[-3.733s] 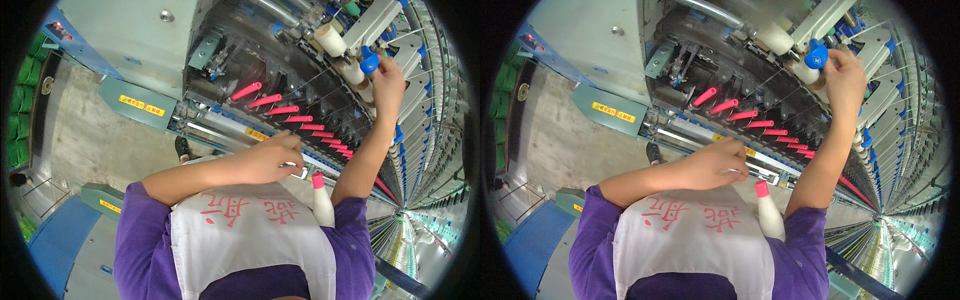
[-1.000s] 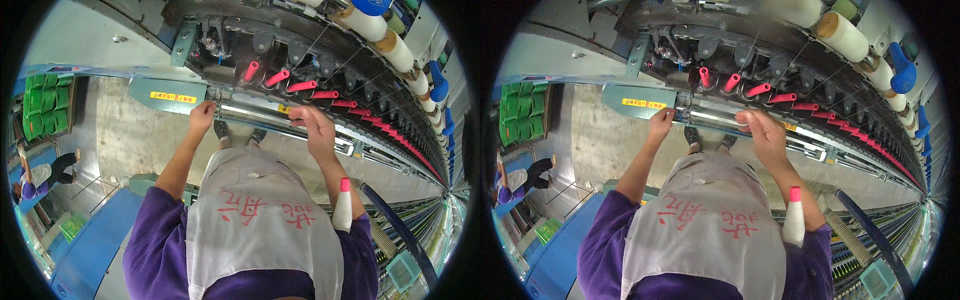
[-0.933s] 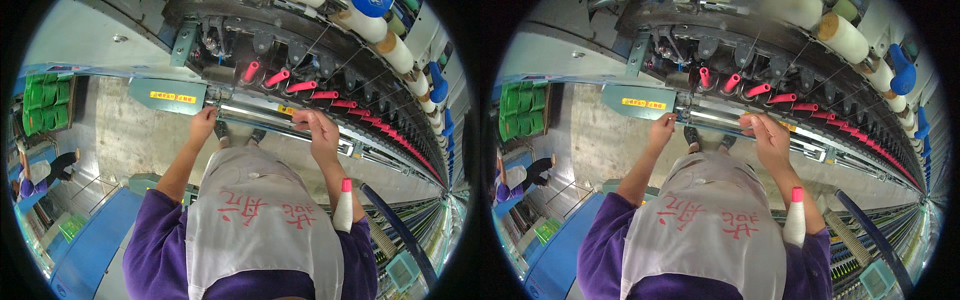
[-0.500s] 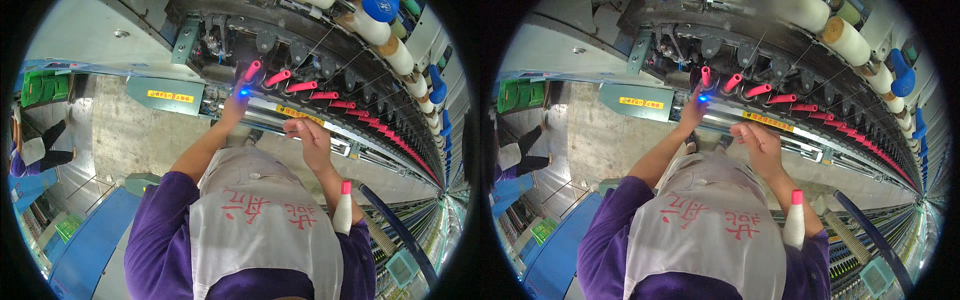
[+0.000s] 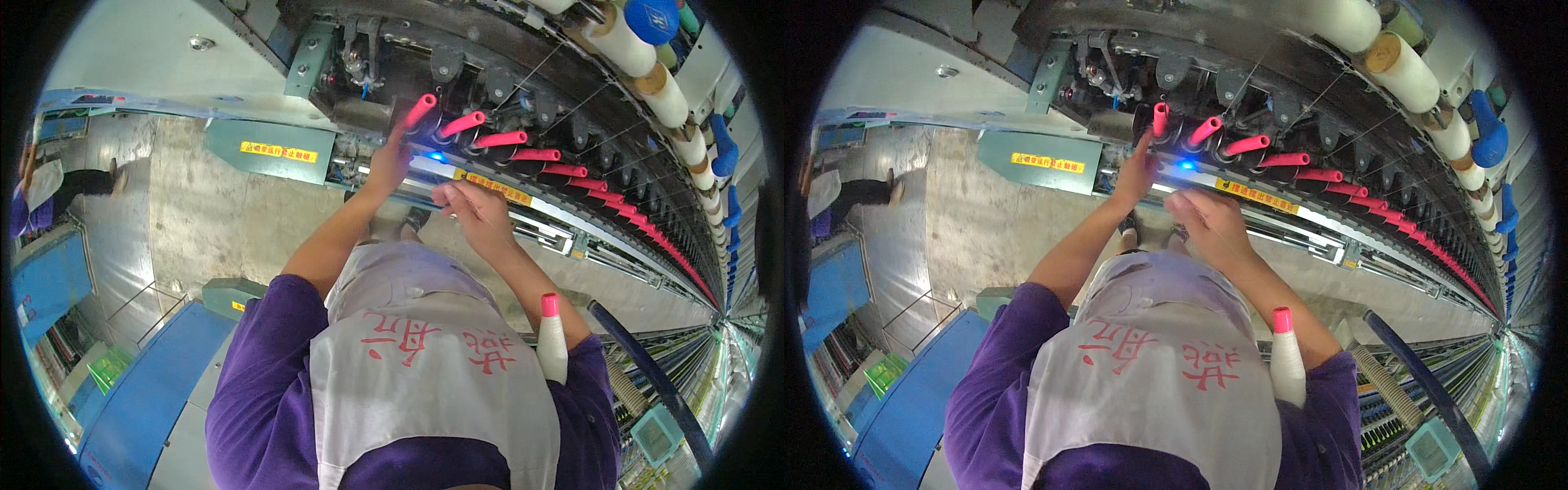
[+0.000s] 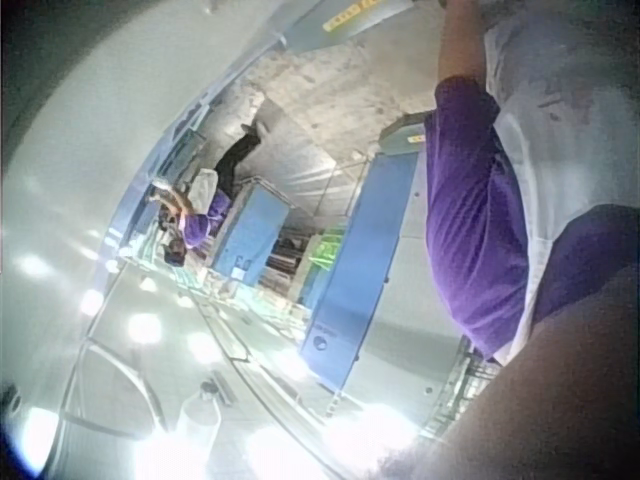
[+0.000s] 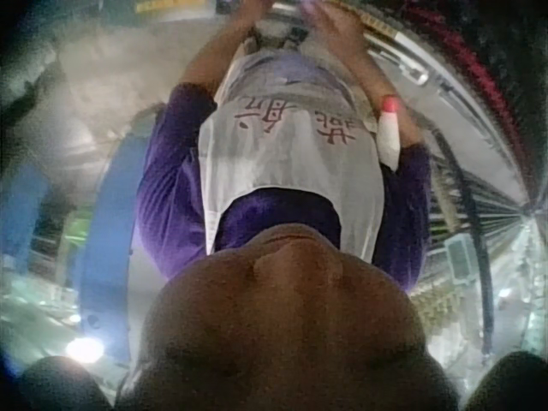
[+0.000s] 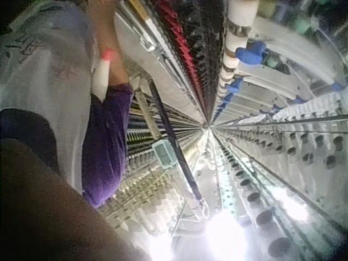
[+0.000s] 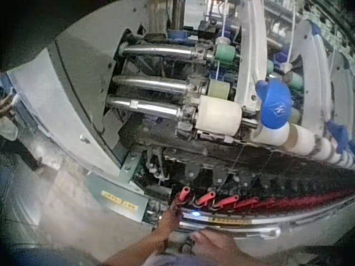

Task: The person threads yarn through red guides on a spinning machine, then walks to another section to repeat the threading. The person also replaces empty yarn bobbins with full ones and continues threading the machine.

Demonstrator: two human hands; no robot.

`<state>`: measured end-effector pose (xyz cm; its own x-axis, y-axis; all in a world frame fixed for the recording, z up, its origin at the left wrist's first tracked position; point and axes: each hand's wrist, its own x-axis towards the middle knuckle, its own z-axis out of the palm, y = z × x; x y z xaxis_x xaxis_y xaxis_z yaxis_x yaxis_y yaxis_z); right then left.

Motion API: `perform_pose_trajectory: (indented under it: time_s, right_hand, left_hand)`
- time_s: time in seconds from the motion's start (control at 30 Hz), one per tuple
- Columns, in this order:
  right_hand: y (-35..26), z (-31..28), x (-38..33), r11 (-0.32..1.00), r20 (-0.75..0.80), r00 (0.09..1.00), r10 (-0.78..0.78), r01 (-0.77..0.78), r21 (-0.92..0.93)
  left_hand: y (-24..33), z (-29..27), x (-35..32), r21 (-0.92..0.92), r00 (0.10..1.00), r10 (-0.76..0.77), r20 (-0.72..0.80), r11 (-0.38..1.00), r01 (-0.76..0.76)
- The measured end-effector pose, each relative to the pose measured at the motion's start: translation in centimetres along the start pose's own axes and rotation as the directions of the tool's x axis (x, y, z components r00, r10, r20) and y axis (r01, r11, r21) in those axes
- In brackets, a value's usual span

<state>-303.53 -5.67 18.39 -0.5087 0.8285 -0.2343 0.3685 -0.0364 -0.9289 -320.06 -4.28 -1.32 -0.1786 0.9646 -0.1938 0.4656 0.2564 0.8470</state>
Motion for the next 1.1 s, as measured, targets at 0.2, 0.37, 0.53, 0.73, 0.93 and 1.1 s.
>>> perform_pose_trajectory:
  time_s: [0.2,0.37,0.53,0.73,0.93,1.1]
  right_hand:
    - [0.2,0.8,0.7,0.994,0.053,0.998,-0.034,0.039,-0.098]
    - [0.0,1.1,0.4,0.991,0.055,0.998,-0.024,0.031,-0.132]
    - [0.3,1.7,1.7,0.979,0.059,0.995,-0.082,0.092,-0.181]
    - [0.7,2.6,3.8,0.934,0.062,0.977,-0.206,0.215,-0.284]
    - [2.4,3.9,5.1,0.939,0.016,0.970,-0.244,0.240,-0.247]
    - [2.9,4.3,5.8,0.917,0.019,0.975,-0.223,0.217,-0.334]
  left_hand:
    - [-0.2,-0.4,0.3,0.000,0.999,0.041,0.000,0.999,-0.041]
    - [-0.4,-0.7,0.6,0.091,0.999,0.029,0.037,0.995,-0.032]
    - [-1.1,-0.1,0.8,-0.076,0.999,0.010,0.048,0.997,-0.007]
    - [-1.2,0.1,0.7,-0.003,0.999,0.032,0.016,1.000,-0.031]
    - [-1.7,0.0,0.5,-0.047,0.997,0.059,0.054,0.997,-0.057]
    - [-2.7,0.7,0.4,-0.013,0.965,0.253,-0.065,0.967,-0.254]
